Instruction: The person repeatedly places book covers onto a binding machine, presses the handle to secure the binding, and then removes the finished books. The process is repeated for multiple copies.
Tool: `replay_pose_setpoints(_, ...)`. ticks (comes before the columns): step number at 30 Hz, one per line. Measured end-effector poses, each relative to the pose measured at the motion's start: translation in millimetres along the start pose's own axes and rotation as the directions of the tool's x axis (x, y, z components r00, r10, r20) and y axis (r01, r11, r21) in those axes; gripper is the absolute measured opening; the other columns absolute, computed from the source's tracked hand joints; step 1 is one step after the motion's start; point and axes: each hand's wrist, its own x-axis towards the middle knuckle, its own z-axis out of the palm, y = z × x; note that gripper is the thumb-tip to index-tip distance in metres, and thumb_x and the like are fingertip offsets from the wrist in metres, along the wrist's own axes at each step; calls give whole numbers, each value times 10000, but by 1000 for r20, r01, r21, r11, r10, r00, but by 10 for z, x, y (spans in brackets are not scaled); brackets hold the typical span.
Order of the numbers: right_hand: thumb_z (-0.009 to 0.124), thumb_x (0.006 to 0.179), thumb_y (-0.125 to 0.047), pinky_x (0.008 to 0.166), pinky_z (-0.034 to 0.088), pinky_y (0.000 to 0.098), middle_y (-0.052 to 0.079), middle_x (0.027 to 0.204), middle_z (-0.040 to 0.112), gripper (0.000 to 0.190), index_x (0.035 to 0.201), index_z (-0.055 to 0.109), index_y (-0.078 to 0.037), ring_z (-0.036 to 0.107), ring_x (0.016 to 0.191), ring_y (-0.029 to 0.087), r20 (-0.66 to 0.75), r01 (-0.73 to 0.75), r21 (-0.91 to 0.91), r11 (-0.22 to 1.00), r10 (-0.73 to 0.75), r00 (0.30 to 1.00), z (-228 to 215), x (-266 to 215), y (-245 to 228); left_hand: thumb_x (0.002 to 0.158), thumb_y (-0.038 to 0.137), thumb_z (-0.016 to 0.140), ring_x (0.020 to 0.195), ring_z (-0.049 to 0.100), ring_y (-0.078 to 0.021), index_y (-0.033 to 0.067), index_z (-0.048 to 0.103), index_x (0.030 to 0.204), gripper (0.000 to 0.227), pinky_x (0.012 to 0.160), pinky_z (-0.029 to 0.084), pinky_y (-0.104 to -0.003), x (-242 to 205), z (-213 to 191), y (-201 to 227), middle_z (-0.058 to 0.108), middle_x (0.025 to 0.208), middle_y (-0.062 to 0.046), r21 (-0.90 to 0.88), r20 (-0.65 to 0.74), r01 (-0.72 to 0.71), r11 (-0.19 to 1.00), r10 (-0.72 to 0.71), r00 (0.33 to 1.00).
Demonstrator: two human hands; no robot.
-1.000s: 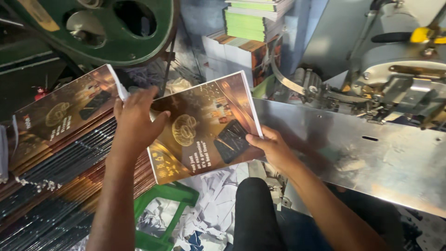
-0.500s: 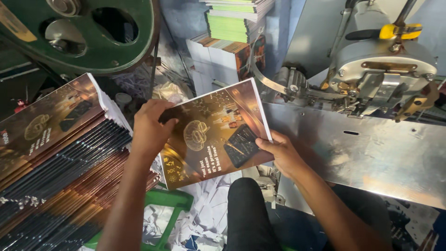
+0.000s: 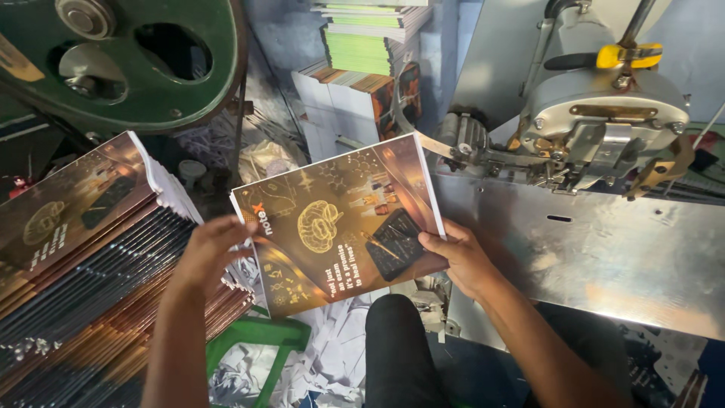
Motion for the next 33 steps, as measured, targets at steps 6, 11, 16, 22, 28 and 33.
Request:
replay_pose_setpoints(6, 671, 928, -71, 932, 555, 339, 72, 1174, 730, 445, 1364, 619, 4, 690, 1043, 160, 2, -52, 37, 998, 52, 999, 69, 33, 21, 834, 88, 620, 982, 722, -128, 160, 502, 1342, 527, 882, 576, -344, -427, 249, -540, 728, 1152, -4, -459, 24, 154, 875, -161, 987)
replay_pose_setpoints(11, 695, 942, -107, 897, 587, 341, 86, 1187, 723, 457, 1372, 620, 29, 703, 1044, 154, 57, -115, 2, 993, 114, 992, 224, 61, 19, 913, -34, 602, 877, 641, -113, 120, 540, 1349, 466, 780, 531, -286, -603, 483, -888, 675, 1077, -45, -409, -203, -131, 903, 50, 978)
replay_pose_setpoints(16, 675, 911, -205, 617, 629, 389, 56, 1249, 668, 659, 1527, 449, -149, 714, 906, 202, 103, -254, -91, 963, 263, 959, 413, 16, -119, 905, -99, 574, 871, 660, -122, 82, 566, 1259, 397, 745, 534, -259, -646, 425, -906, 681, 1074, -64, -418, -292, -284, 863, 169, 941)
replay_pose_setpoints(22, 676, 890, -230, 612, 637, 390, 55, 1285, 619, 910, 1631, 151, -294, 692, 949, 172, 152, -149, -105, 983, 164, 975, 479, 70, -125, 916, -82, 589, 811, 673, -132, 77, 622, 1163, 296, 699, 569, -277, -600, 257, -938, 696, 1011, -73, -417, -320, -262, 870, 129, 938)
replay_pose_setpoints(28, 558, 1021, -311, 1044, 488, 394, 115, 1598, 433, 740, 1690, 266, -192, 513, 1334, 221, 291, 109, -84, 990, -81, 953, 279, 137, -175, 912, -81, 636, 784, 716, -162, 80, 660, 1099, 247, 675, 598, -304, -544, -22, -1214, 723, 950, -78, -567, -255, -239, 788, 108, 961)
replay_pose_setpoints(33, 485, 855, -43, 1332, 165, 461, 135, 1787, 248, 814, 1648, 383, -195, 209, 1658, 311, 420, 558, -554, 618, -372, 828, 353, 240, -465, 885, -27, 639, 736, 727, -187, 55, 710, 1033, 183, 626, 603, -327, -540, -118, -1332, 747, 913, -98, -599, -198, -148, 787, 34, 980)
